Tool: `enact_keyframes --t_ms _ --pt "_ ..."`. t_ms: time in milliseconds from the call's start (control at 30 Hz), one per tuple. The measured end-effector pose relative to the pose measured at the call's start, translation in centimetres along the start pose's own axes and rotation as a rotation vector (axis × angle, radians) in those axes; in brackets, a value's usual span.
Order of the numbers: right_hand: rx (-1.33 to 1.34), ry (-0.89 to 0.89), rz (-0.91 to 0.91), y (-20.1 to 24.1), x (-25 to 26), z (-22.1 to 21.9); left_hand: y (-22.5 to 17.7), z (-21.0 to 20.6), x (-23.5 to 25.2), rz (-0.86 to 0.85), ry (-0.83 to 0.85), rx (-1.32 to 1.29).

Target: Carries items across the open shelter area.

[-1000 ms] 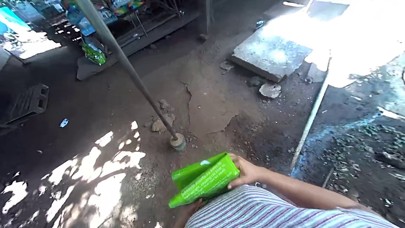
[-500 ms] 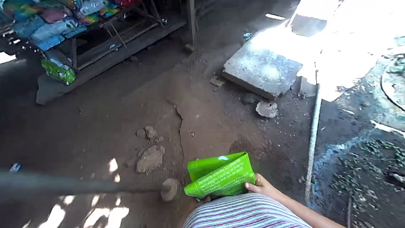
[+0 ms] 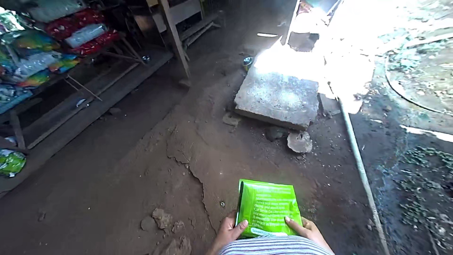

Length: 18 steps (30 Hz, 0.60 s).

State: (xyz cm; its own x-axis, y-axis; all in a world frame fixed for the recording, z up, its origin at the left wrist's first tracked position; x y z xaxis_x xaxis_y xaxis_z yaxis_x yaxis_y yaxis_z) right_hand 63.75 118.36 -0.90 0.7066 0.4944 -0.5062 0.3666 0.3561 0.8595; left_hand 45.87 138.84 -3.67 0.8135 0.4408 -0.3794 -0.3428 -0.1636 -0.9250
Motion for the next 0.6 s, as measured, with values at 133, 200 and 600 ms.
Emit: enact_keyframes --t_ms 133,200,600 --pt "-0.050 0.079 0.057 4.3 10.3 -4.6 -3.4 6.3 8.9 0.124 -0.171 0.064" --pt "-0.110 0.149 0.176 8.0 15.8 -7.3 -4.9 9.0 13.1 0.248 -0.255 -0.055" --pt "-0.634 0.969 0.899 32.9 48.9 -28.0 -14.1 27.8 31.6 0.551 -0.379 -0.246"
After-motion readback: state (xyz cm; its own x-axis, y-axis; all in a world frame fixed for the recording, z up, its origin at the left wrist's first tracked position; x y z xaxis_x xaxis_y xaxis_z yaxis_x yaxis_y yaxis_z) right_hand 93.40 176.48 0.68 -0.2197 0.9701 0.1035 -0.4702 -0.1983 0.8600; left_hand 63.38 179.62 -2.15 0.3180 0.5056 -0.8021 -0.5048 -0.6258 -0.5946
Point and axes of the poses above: each hand's wrist, its own x-axis towards the middle knuckle, its own z-axis out of the back of the hand, y = z × x, the point moved 1 cm from there along x, towards the middle knuckle, and after that the axes turned 10 degrees about z, right-handed, at the moved point
